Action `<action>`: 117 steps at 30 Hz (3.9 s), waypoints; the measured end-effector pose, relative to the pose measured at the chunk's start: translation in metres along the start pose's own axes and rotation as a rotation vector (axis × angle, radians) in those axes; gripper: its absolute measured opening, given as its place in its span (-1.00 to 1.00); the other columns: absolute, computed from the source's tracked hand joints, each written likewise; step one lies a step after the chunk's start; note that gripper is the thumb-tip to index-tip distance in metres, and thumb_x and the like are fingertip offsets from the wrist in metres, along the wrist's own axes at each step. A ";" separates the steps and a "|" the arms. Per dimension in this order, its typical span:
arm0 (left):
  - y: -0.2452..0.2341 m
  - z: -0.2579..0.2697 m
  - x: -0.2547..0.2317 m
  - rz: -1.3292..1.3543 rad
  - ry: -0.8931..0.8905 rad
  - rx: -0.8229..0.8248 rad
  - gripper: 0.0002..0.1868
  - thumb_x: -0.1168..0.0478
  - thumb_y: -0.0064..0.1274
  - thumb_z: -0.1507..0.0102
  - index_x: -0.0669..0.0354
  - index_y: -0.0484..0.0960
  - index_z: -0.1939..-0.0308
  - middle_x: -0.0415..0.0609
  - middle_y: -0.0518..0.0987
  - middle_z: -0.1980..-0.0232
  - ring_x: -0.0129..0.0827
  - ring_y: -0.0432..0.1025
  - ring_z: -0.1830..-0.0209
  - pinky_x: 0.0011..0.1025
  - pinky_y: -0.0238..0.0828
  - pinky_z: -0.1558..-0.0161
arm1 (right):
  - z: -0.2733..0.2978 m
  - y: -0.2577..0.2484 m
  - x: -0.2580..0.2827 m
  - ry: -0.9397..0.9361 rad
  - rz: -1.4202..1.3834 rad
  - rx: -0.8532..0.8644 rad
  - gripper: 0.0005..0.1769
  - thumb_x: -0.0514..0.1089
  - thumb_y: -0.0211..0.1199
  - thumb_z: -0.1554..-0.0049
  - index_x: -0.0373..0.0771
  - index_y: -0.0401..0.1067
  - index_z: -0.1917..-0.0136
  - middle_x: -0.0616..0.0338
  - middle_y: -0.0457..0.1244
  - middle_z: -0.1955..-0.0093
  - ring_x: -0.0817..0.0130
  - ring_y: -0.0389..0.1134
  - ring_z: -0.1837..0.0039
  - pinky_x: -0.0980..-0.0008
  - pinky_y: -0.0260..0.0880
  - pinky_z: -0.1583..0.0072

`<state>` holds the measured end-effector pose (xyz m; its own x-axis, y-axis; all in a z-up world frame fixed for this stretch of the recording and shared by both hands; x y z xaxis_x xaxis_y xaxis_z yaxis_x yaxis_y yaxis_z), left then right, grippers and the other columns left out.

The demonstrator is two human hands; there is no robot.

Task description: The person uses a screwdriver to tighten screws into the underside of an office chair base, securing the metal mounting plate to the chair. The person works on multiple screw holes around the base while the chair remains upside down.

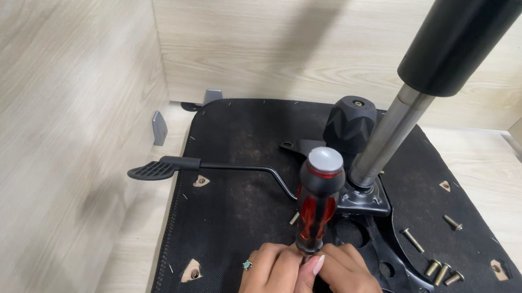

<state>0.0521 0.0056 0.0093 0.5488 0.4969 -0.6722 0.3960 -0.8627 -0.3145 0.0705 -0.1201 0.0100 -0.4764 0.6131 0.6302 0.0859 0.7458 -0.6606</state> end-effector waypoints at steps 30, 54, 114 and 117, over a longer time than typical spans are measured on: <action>-0.031 0.000 -0.024 0.075 -0.017 -0.003 -0.84 0.31 0.03 -0.31 0.30 0.68 0.13 0.08 0.64 0.20 -0.06 0.53 0.21 -0.19 0.46 0.16 | 0.002 0.000 0.002 0.180 -0.166 0.021 -0.81 -0.29 0.37 0.02 -0.31 0.53 0.08 0.23 0.43 0.31 0.58 0.38 0.25 0.45 0.42 0.17; -0.038 -0.005 -0.010 0.098 -0.076 0.019 -0.77 0.14 0.33 -0.12 0.19 0.71 0.26 -0.04 0.72 0.36 -0.28 0.64 0.36 -0.31 0.51 0.35 | 0.000 -0.003 0.005 -0.232 -0.222 0.068 -0.66 -0.31 0.35 -0.02 -0.29 0.51 -0.11 0.24 0.45 0.13 0.63 0.42 0.10 0.54 0.43 0.10; -0.039 -0.003 -0.013 0.055 0.053 0.082 -0.82 0.20 0.20 -0.26 0.28 0.65 0.28 -0.01 0.56 0.40 -0.18 0.47 0.44 -0.26 0.35 0.38 | -0.004 -0.008 0.011 -0.127 -0.042 0.107 -0.78 -0.22 0.41 0.00 -0.27 0.55 0.04 0.14 0.41 0.21 0.42 0.45 0.22 0.41 0.45 0.18; -0.040 -0.006 -0.014 0.030 0.041 0.061 -0.71 0.17 0.22 -0.30 0.33 0.59 0.37 0.04 0.56 0.39 -0.17 0.47 0.42 -0.27 0.37 0.34 | -0.009 -0.009 0.003 -0.036 0.022 0.136 -0.70 -0.19 0.44 0.07 -0.20 0.60 0.01 0.20 0.45 0.28 0.46 0.44 0.29 0.42 0.45 0.22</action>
<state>0.0330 0.0336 0.0358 0.5901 0.4729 -0.6543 0.3341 -0.8808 -0.3353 0.0764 -0.1230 0.0213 -0.5066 0.6177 0.6015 -0.0216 0.6883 -0.7251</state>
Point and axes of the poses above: each hand's wrist, its own z-axis away from the middle knuckle, its own y-axis out of the palm, x = y × z, the point moved 5 cm from there along -z, towards the middle knuckle
